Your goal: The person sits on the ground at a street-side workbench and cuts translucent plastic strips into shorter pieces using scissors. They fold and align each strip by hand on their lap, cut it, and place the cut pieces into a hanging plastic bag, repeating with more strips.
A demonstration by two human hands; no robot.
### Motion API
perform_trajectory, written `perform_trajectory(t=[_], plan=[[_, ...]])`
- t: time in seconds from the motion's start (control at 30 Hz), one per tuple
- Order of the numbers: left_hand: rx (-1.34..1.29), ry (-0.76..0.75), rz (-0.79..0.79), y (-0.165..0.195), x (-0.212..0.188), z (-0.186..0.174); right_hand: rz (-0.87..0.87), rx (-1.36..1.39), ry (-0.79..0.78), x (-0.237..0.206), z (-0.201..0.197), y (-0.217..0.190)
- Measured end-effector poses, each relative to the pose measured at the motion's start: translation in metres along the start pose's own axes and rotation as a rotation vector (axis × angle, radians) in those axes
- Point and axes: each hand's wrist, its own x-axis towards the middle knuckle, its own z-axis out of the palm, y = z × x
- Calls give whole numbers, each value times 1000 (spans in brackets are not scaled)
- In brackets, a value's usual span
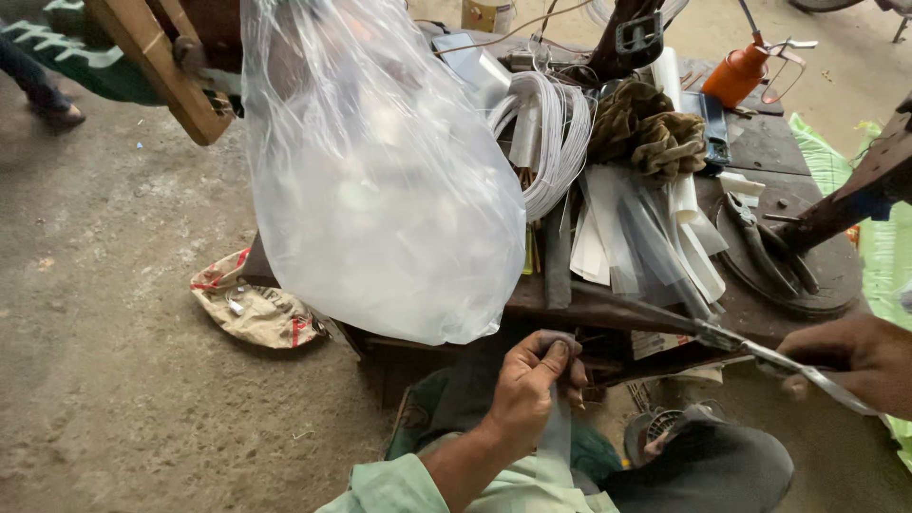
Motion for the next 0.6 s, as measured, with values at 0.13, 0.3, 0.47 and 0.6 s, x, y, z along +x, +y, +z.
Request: perform_trajectory(t=[0.13, 0.3, 0.47, 0.6], plan=[[-3, 45, -47, 5, 8, 6, 127, 58, 419, 8, 18, 12], [-12, 13, -77, 13, 19, 33, 261, 21, 801, 32, 25, -5], [170, 2, 63, 14, 45, 59, 405, -169, 1038, 52, 24, -23], [198, -67, 158, 18, 62, 68, 183, -195, 1173, 51, 26, -43]])
